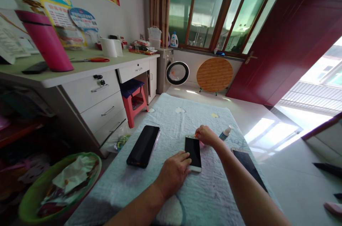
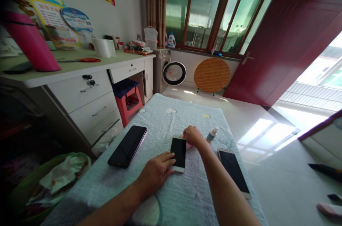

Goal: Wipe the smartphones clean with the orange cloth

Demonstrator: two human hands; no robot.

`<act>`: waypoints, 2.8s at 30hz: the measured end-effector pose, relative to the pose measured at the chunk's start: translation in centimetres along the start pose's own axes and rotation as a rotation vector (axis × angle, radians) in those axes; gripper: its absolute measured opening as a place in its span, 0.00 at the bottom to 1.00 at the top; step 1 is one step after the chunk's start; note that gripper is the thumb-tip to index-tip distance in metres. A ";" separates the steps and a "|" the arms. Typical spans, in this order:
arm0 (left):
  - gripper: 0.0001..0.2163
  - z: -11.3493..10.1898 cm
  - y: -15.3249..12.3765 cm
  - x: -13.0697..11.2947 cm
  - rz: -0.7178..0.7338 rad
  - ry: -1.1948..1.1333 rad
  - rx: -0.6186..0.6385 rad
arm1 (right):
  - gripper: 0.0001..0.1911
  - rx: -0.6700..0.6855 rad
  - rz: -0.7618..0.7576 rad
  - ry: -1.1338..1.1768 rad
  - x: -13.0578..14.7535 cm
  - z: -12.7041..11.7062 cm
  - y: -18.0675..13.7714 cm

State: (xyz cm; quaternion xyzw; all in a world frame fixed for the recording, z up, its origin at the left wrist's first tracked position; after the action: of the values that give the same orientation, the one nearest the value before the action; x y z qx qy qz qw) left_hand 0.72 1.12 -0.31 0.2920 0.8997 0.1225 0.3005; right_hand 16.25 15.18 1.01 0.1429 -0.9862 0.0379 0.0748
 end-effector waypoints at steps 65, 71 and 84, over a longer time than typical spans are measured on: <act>0.12 0.1 -0.2 -0.4 0.028 0.049 -0.045 | 0.15 -0.052 0.196 0.083 -0.4 0.5 -2.2; 0.12 0.5 -0.3 -0.1 0.030 0.040 -0.043 | 0.16 -0.138 0.264 0.098 -0.4 1.1 -3.7; 0.12 0.7 -0.3 -0.1 0.042 0.055 -0.025 | 0.13 -0.191 0.192 0.177 1.6 1.6 -9.7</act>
State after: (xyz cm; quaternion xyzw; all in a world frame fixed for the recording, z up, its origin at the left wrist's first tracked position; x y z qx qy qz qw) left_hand 1.06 0.89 -0.92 0.3034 0.8997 0.1480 0.2767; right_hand 17.26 5.32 0.21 0.0362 -0.9840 -0.0366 0.1706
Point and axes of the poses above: each hand's wrist, its own y-axis towards the middle knuckle, its own z-axis out of the palm, x = y × z, the point moved 5 cm from there along y, towards the middle knuckle, and after that the axes turned 6 degrees about -x, right-handed, at the moved point
